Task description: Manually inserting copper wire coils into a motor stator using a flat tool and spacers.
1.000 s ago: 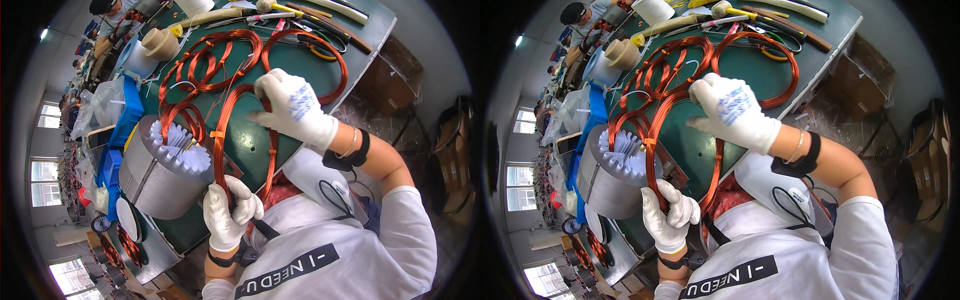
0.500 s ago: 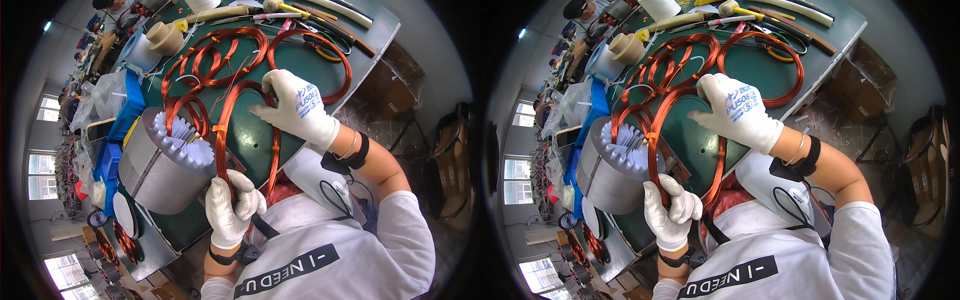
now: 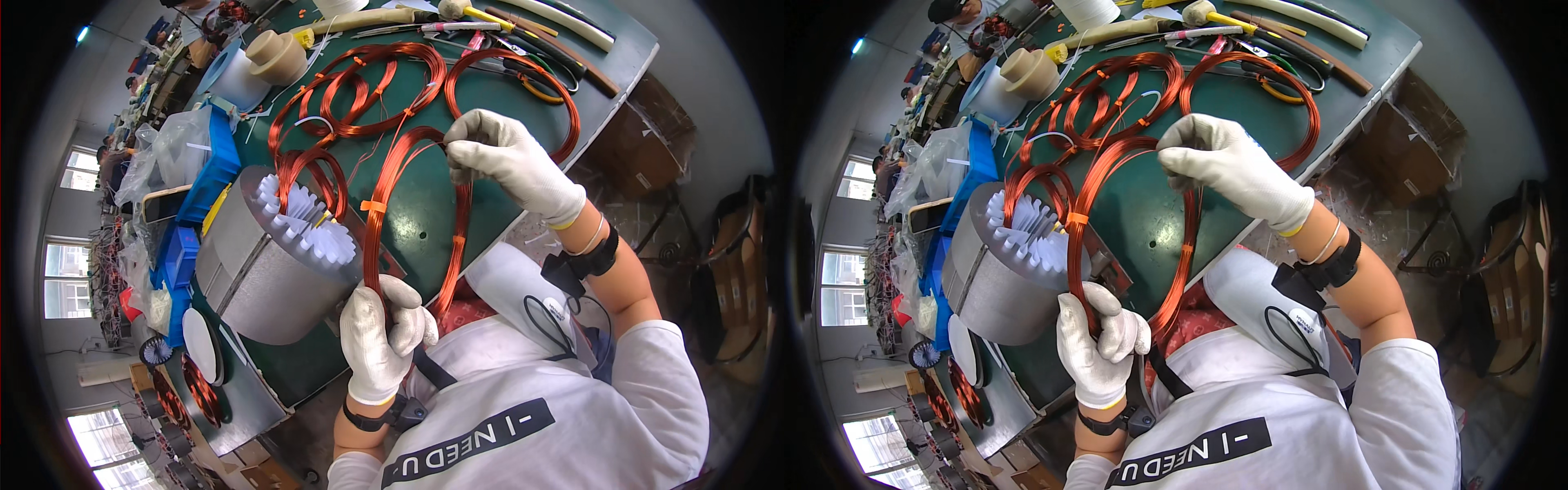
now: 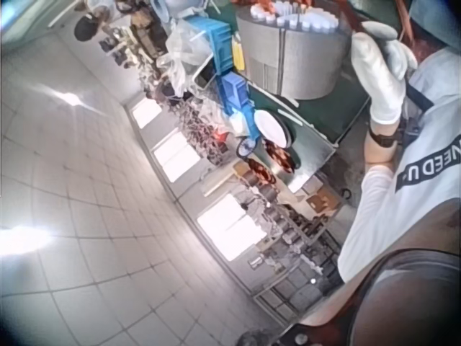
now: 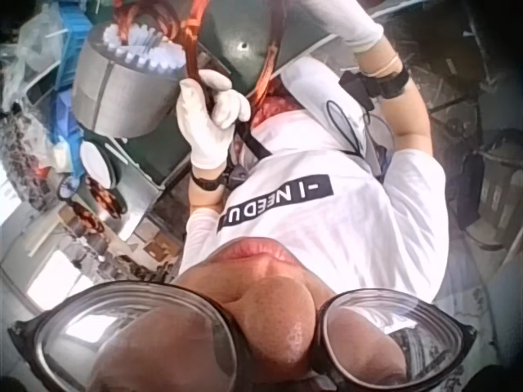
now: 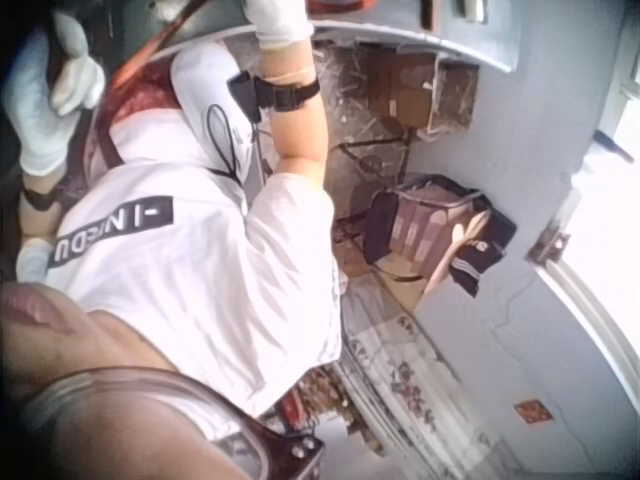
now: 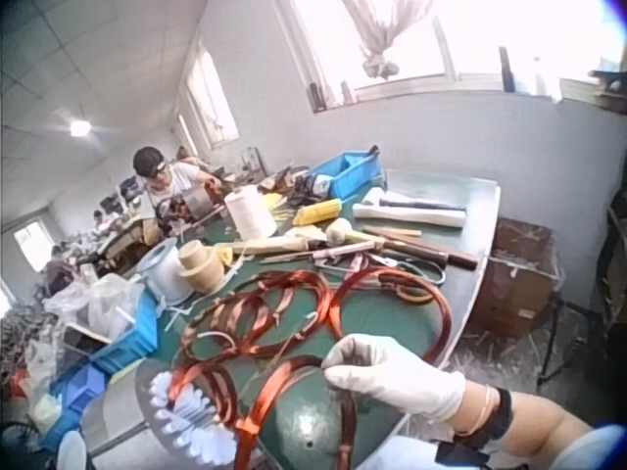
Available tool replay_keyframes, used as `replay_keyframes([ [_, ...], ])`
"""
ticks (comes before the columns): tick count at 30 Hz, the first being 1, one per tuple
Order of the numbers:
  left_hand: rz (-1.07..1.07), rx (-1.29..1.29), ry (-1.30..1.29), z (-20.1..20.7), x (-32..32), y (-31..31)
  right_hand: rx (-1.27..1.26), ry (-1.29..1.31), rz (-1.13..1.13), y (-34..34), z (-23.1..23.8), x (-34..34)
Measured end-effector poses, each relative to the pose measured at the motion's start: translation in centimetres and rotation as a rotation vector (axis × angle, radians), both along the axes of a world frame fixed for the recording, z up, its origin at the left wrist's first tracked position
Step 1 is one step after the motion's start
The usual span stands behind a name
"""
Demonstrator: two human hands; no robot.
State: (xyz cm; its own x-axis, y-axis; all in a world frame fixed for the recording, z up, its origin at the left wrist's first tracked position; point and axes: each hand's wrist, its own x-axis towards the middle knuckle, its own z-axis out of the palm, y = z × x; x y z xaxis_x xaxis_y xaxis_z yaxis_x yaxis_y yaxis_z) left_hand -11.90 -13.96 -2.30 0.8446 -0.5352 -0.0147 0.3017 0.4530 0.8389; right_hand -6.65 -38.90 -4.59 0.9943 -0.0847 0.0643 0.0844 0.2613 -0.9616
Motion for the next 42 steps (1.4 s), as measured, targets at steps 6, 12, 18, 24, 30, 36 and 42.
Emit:
replay_keyframes([
  [6,0.024,-0.018,0.07,-0.2,-0.1,0.1,0.142,0.131,0.111,-0.8,-0.7,0.3],
  [12,-0.008,-0.008,0.083,0.0,-0.2,0.4,-0.007,0.056,0.124,-1.3,0.0,1.4],
  [18,-0.027,-0.025,0.112,0.1,0.0,0.5,-0.314,-0.032,0.016,-1.2,0.9,1.0],
  [24,-0.127,-0.044,0.053,0.1,0.4,0.3,-0.521,-0.311,0.014,-0.9,0.2,1.7],
  [30,-0.249,-0.019,-0.014,-0.3,1.2,0.4,-0.329,-0.318,0.073,-0.7,-0.2,2.5],
  [36,-0.228,-0.194,-0.043,-3.3,-0.1,-0.3,-0.396,-0.182,0.162,-1.8,1.3,3.7],
  [42,-0.346,-0.288,0.224,-1.3,0.9,1.3,-0.287,-0.022,0.29,-2.7,0.9,3.8],
])
